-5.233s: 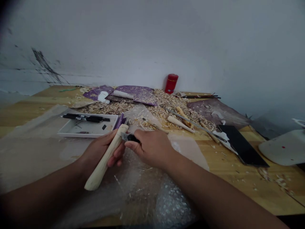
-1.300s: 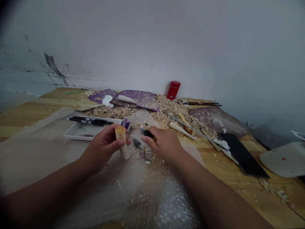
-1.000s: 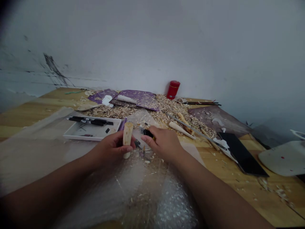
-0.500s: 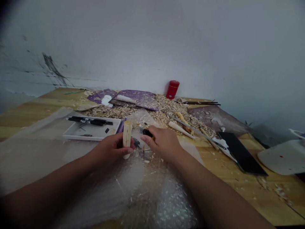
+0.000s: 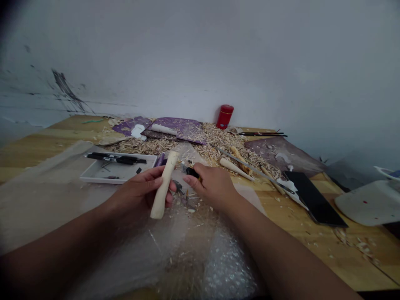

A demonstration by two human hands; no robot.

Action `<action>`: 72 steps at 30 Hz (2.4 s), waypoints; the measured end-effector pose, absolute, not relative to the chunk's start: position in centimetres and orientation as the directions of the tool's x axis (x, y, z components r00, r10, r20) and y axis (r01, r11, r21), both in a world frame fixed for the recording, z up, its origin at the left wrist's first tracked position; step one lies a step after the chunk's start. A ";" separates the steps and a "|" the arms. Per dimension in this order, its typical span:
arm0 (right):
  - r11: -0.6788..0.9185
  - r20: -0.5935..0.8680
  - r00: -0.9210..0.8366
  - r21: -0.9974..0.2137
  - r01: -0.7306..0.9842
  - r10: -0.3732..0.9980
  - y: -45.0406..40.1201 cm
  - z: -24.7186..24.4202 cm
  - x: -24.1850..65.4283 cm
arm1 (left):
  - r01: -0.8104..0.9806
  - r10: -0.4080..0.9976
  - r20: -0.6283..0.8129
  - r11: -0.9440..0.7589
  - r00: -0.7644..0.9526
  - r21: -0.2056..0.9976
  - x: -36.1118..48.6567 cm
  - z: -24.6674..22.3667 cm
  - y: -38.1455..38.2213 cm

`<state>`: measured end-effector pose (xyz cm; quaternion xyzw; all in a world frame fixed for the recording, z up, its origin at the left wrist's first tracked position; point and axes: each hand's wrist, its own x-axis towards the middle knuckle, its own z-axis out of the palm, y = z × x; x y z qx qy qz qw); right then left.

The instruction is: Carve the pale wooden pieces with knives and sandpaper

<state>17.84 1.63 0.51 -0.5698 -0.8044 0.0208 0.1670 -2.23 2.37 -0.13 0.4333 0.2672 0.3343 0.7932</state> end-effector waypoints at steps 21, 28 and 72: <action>0.553 0.138 -0.536 -0.167 0.816 0.833 0.1 0.3 15.3 | -0.204 0.806 -0.245 0.407 0.539 0.890 -1.7 0.3 1.4; 0.516 0.145 -0.498 -0.136 0.846 0.855 0.0 0.5 15.2 | -0.178 0.778 -0.240 0.409 0.581 0.895 -1.6 -0.1 1.2; 0.451 0.157 -0.438 -0.058 0.891 0.885 -0.3 1.0 14.6 | -0.333 0.804 -0.215 0.451 0.555 0.828 -1.4 0.0 0.5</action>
